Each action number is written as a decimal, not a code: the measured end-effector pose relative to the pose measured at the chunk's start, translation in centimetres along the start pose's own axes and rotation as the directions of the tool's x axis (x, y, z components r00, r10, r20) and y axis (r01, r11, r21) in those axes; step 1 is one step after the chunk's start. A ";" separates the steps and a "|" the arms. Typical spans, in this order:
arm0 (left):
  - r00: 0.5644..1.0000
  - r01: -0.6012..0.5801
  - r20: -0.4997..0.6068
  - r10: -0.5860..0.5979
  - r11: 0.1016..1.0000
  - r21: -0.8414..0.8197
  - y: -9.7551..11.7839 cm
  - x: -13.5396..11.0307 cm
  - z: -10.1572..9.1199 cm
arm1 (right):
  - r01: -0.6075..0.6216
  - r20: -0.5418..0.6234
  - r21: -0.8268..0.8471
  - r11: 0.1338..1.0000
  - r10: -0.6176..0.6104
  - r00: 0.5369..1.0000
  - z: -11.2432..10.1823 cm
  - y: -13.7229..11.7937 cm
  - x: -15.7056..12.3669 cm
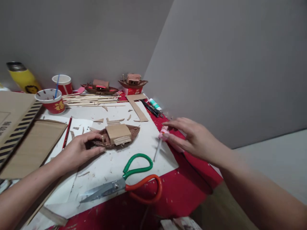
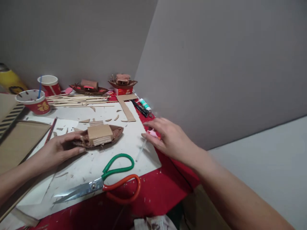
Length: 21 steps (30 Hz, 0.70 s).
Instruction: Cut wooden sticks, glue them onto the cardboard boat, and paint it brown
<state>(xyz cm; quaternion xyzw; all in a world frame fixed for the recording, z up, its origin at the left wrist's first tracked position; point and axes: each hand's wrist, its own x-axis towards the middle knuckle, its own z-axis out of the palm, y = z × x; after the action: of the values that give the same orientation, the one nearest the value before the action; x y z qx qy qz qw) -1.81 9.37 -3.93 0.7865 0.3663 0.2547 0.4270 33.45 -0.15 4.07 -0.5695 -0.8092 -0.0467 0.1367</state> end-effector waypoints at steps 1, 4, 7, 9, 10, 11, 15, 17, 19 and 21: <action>1.000 -0.006 0.008 0.006 1.000 0.004 0.1 0.1 -0.1 | -0.081 0.060 -0.080 0.994 0.086 0.994 0.5 0.7 -1.4; 1.000 -0.010 0.000 0.010 1.000 0.013 0.4 0.1 -0.3 | -0.255 0.205 -0.229 0.939 0.303 0.931 2.6 2.1 -4.1; 1.000 0.003 -0.013 -0.002 0.999 0.032 0.6 0.0 -0.3 | -0.358 0.230 -0.255 0.898 0.416 0.880 4.4 2.7 -4.6; 1.000 0.008 -0.006 -0.007 0.999 0.036 0.6 -0.1 -0.3 | -0.387 0.219 -0.234 0.892 0.436 0.873 5.3 3.0 -4.4; 1.000 0.008 -0.004 -0.008 0.999 0.033 0.6 -0.2 -0.2 | -0.397 0.215 -0.219 0.891 0.441 0.871 5.7 3.2 -4.3; 1.000 0.006 -0.003 -0.006 1.000 0.029 0.5 -0.2 -0.2 | -0.405 0.212 -0.202 0.892 0.444 0.871 6.0 3.4 -4.2; 1.000 -0.004 -0.009 0.004 1.000 0.017 0.4 -0.2 -0.1 | -0.423 0.195 -0.118 0.898 0.439 0.877 6.8 4.3 -4.4; 1.000 -0.006 -0.009 0.007 1.000 0.015 0.4 -0.2 -0.1 | -0.443 0.163 -0.072 0.894 0.448 0.879 6.6 4.7 -4.9; 1.000 -0.013 -0.012 0.013 1.000 0.012 0.3 -0.3 0.0 | -0.471 0.110 -0.026 0.882 0.471 0.875 5.7 5.1 -5.7; 1.000 -0.014 -0.017 0.015 1.000 0.008 0.3 -0.3 0.1 | -0.492 0.051 0.023 0.870 0.491 0.870 4.4 5.1 -6.7</action>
<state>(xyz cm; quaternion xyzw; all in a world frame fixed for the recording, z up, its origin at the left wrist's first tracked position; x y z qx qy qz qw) -1.84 8.98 -3.78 0.7887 0.3652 0.2630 0.4189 39.59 -3.45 -2.41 -0.7548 -0.6414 0.0163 0.1364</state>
